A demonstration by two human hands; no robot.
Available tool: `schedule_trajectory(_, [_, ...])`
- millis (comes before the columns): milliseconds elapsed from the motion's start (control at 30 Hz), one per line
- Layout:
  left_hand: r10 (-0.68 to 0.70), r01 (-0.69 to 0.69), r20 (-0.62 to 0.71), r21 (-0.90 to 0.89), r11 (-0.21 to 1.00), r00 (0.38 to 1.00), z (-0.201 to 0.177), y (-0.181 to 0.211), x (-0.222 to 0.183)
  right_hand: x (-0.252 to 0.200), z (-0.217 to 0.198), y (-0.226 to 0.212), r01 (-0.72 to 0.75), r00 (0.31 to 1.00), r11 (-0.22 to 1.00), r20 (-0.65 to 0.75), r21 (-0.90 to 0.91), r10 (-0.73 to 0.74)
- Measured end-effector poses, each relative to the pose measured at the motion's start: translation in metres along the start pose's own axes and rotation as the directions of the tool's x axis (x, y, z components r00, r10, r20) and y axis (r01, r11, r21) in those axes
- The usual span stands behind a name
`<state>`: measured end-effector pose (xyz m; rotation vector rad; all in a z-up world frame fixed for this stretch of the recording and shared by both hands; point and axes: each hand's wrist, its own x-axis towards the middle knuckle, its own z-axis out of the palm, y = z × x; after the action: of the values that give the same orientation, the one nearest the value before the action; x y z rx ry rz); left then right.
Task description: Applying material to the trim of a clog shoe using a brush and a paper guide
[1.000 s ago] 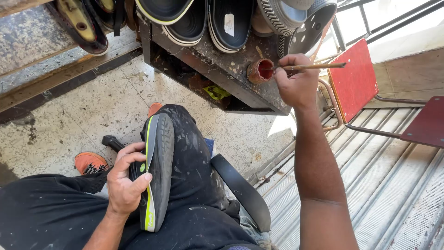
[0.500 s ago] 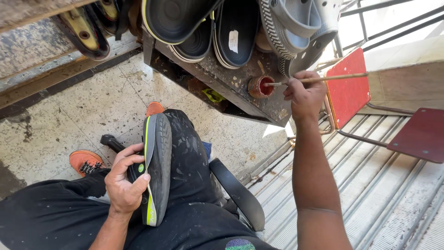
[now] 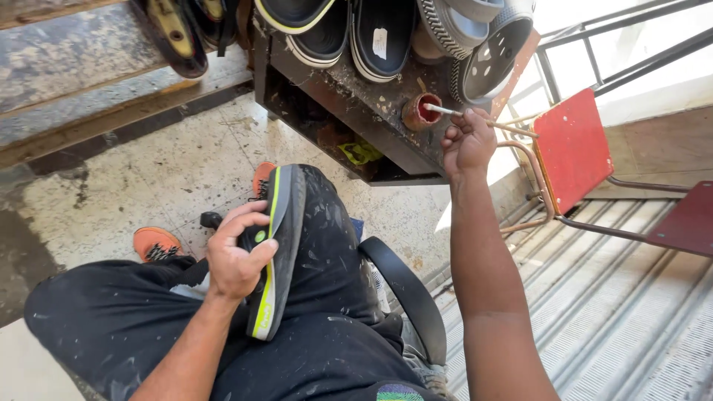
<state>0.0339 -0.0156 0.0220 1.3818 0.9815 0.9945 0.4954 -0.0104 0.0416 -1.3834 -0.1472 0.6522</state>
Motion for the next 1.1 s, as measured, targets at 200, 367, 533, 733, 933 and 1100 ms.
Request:
schedule_trajectory(200, [0.010,-0.006,-0.043,0.091,0.996,0.999,0.021,0.031,-0.022,-0.007,0.003,0.014,0.068,0.997,0.989,0.023,0.132,-0.072])
schedule_trajectory(367, [0.021,-0.005,-0.119,0.128,0.992,0.993,0.046,0.017,-0.034,0.017,-0.003,0.008,-0.034,0.997,0.978,0.070,0.203,0.020])
schedule_trajectory(533, [0.017,0.014,-0.142,0.209,0.978,0.990,0.055,0.016,-0.035,0.011,0.001,-0.014,-0.117,0.985,0.969,0.152,0.216,0.085])
schedule_trajectory(733, [0.034,-0.006,-0.114,0.231,0.973,0.993,0.054,0.044,-0.031,-0.020,-0.020,-0.031,-0.121,0.898,0.951,0.440,0.284,-0.018])
schedule_trajectory(933, [0.045,-0.011,-0.105,0.299,0.954,0.993,0.050,0.036,-0.033,-0.172,-0.005,-0.025,0.087,0.426,0.964,0.865,0.253,-0.265])
schedule_trajectory(1100, [-0.006,0.024,-0.121,0.148,0.989,0.993,0.048,0.038,-0.033,-0.210,0.022,-0.002,0.440,0.294,0.887,0.911,0.139,-0.288])
